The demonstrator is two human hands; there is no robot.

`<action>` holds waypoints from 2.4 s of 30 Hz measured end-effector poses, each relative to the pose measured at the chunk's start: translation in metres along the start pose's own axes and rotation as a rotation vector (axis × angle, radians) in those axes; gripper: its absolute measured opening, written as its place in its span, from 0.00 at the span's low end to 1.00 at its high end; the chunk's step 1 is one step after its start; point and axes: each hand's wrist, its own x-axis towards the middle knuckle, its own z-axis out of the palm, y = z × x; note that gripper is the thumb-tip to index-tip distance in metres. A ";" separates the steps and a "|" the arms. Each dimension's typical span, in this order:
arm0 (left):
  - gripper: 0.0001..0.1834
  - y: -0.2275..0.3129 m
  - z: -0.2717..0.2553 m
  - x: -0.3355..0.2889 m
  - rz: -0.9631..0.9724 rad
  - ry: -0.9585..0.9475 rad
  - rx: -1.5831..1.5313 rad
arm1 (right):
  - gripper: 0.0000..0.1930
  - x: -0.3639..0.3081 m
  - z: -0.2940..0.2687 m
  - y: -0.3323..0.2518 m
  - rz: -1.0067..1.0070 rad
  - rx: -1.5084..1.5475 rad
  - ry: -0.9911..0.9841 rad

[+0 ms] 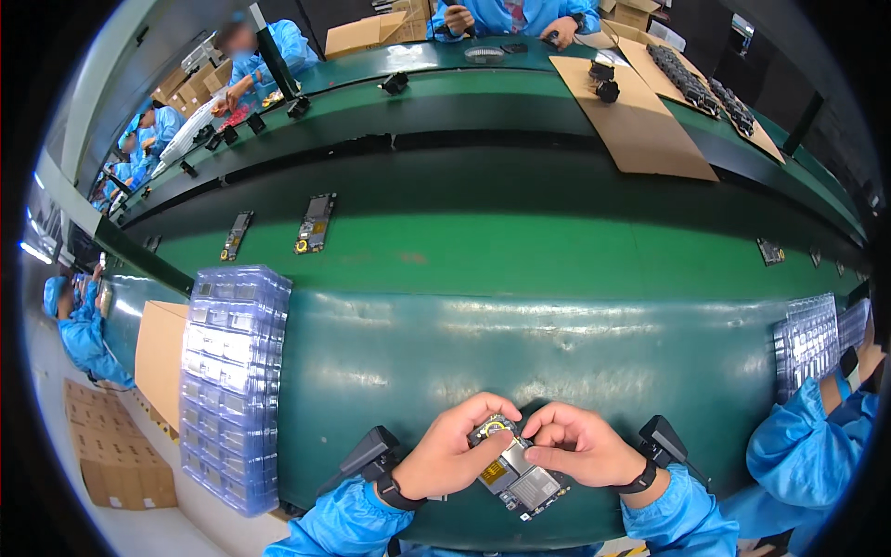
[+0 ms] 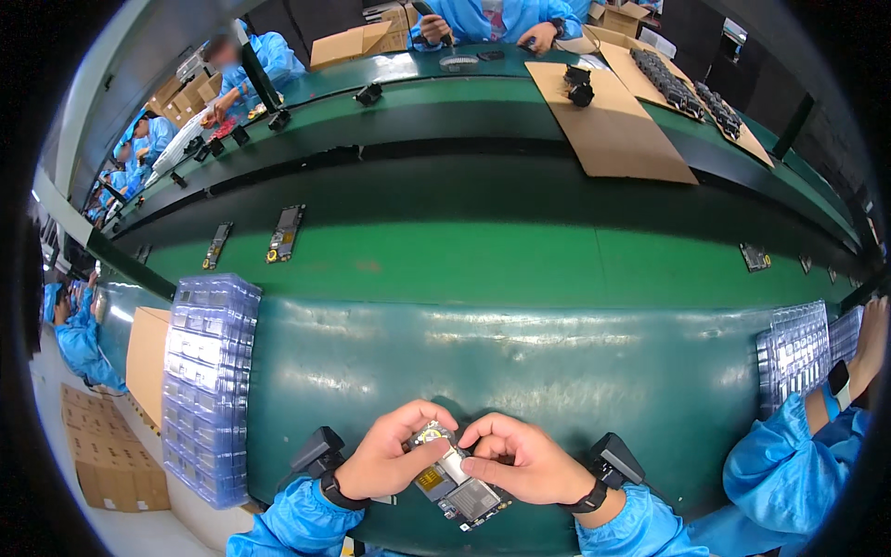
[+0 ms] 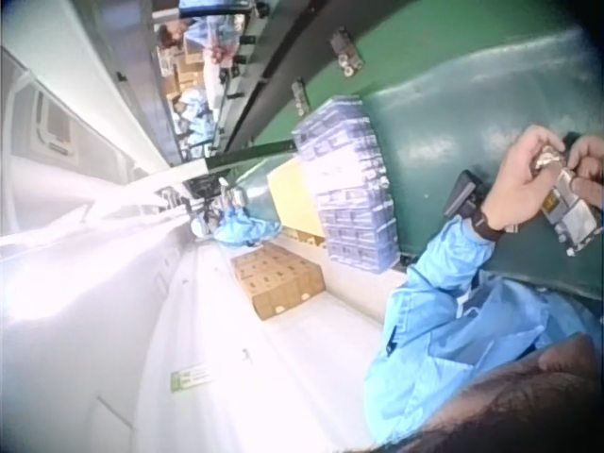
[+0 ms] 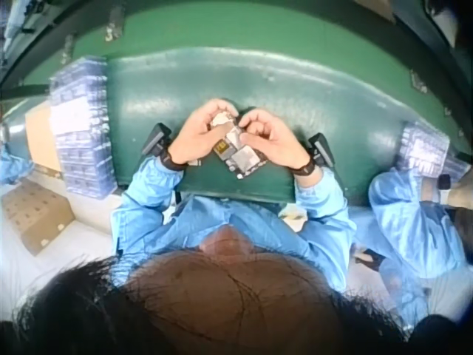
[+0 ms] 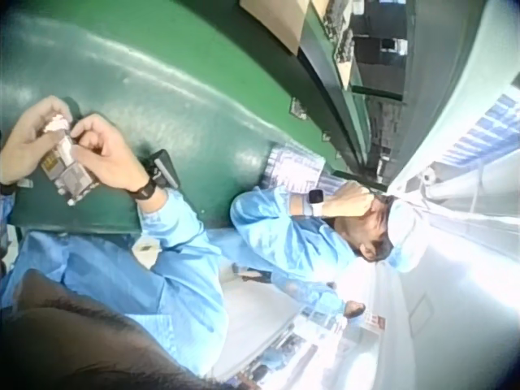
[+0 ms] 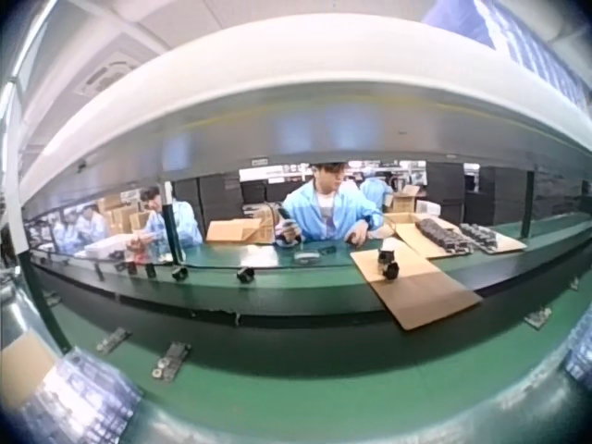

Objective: Manually assemble and inspect electronic circuit boards on a factory production line.

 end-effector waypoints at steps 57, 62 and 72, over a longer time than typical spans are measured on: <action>0.37 -0.016 -0.092 0.055 0.251 0.534 -1.613 | 0.11 0.446 0.110 -0.044 -0.049 0.426 0.293; 0.41 -0.026 -0.085 0.056 0.291 0.376 -1.648 | 0.11 0.409 0.139 -0.058 0.022 0.343 0.175; 0.40 -0.015 -0.087 0.065 0.455 0.154 -1.647 | 0.11 0.327 0.258 -0.097 -0.906 -1.113 0.166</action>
